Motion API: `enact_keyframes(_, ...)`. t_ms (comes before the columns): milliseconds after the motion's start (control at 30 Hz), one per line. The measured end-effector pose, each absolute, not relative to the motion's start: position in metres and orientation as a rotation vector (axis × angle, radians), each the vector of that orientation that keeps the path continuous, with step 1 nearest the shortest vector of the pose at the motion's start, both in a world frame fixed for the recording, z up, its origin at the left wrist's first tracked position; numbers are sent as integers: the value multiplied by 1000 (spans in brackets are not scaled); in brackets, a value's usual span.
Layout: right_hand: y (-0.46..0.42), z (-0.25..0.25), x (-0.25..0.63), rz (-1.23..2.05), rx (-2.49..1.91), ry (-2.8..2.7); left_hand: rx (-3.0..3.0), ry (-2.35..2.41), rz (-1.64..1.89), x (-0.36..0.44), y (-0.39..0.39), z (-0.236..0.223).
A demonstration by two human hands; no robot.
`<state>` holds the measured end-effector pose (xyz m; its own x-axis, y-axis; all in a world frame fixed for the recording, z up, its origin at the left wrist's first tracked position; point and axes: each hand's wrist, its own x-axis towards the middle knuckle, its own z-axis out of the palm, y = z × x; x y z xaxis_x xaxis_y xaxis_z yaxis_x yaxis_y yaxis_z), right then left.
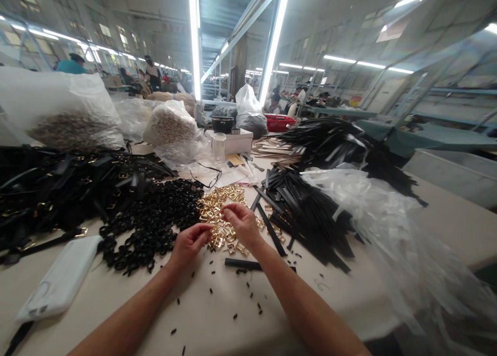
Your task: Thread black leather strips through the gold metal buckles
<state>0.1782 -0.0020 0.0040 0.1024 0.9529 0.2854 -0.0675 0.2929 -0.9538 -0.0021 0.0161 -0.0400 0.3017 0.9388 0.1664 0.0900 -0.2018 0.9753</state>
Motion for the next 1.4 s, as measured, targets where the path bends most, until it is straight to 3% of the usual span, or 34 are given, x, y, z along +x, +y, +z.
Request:
enact_keyframes(100, 16, 12, 222, 881, -1102, -1236, 1542, 952, 1037, -2, 16, -44)
enact_keyframes(267, 64, 10, 292, 253, -1723, -1554, 1492, 945, 1025, -4, 17, -47)
enact_keyframes(367, 95, 9, 308, 53, -1970, -1706, 1507, 939, 1022, -4, 17, -49)
enact_keyframes(700, 153, -11, 321, 79, -2283, -1700, 1599, 930, 983, -7, 21, -61)
enact_keyframes(967, 128, 5, 316, 118, -1972, -1418, 1689, 948, 951, -6, 21, -56)
enact_keyframes(1233, 63, 65, 236, 937, -961, -1085, 1711, 949, 964, -4, 21, -50)
enact_keyframes(1400, -16, 123, 177, 999, -687, -1257, 1669, 1007, 1001, -2, 17, -37)
